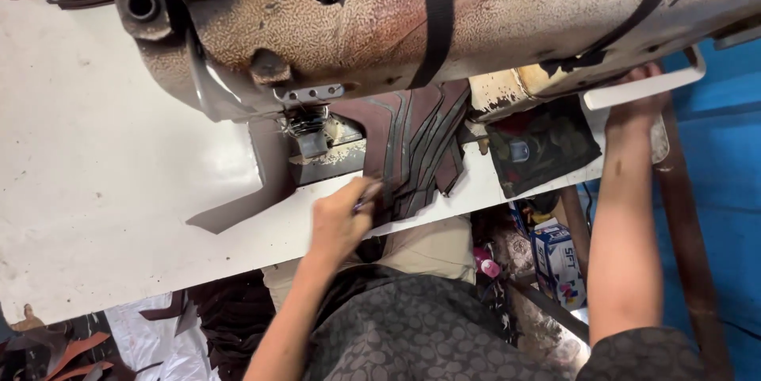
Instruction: Stitching together leather components for shoe uppers using an industrial sewing machine.
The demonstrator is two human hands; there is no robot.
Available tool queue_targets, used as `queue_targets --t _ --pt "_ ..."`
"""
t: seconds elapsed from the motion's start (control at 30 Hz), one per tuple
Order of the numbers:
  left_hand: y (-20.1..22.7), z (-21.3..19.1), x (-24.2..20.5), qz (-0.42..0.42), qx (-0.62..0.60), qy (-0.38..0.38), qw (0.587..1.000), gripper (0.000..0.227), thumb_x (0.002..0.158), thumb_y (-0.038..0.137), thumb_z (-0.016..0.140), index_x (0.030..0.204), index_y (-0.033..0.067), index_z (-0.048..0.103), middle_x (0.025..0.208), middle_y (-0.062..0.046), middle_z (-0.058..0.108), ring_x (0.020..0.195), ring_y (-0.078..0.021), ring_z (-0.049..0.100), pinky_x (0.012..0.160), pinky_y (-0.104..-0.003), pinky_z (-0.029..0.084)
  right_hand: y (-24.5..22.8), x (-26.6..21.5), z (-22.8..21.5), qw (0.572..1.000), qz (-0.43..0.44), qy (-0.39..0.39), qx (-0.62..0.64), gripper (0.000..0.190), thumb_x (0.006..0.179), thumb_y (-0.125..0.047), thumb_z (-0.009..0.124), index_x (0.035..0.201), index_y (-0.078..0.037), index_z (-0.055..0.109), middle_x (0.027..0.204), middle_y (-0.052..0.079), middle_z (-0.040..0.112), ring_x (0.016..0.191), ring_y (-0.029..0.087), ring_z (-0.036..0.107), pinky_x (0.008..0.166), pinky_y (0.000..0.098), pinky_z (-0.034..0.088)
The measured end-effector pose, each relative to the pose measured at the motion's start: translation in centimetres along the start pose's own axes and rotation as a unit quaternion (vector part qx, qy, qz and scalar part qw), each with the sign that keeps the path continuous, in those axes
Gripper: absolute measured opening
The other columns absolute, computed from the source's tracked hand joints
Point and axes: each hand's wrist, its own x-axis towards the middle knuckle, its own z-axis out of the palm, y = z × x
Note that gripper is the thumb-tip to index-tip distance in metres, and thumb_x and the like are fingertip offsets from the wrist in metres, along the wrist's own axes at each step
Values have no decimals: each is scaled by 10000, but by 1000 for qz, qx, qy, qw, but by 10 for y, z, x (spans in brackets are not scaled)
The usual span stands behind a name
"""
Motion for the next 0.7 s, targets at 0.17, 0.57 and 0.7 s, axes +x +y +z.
queue_targets --t 0.17,0.57,0.7 --pt "-63 0 -53 -48 112 80 989 232 766 -14 650 982 69 668 826 -158 683 745 -360 679 637 -430 525 43 15 10 991 -1 -129 34 563 1100 -369 499 1555 -39 465 1552 131 563 1388 283 616 1209 425 506" --pt "-64 -1 -51 27 196 171 965 282 655 -5 691 922 82 670 766 -81 640 670 -277 641 584 -394 491 26 -23 35 877 -241 -109 -402 312 1147 -214 660 1292 59 610 1266 161 679 1104 222 639 1003 405 566" --pt "-65 -2 -52 30 208 176 962 259 675 -10 705 919 68 665 771 -62 655 663 -248 647 563 -372 488 21 -39 41 874 -213 -128 -417 235 1134 -147 680 1191 69 605 1213 151 687 1064 226 655 964 383 572"
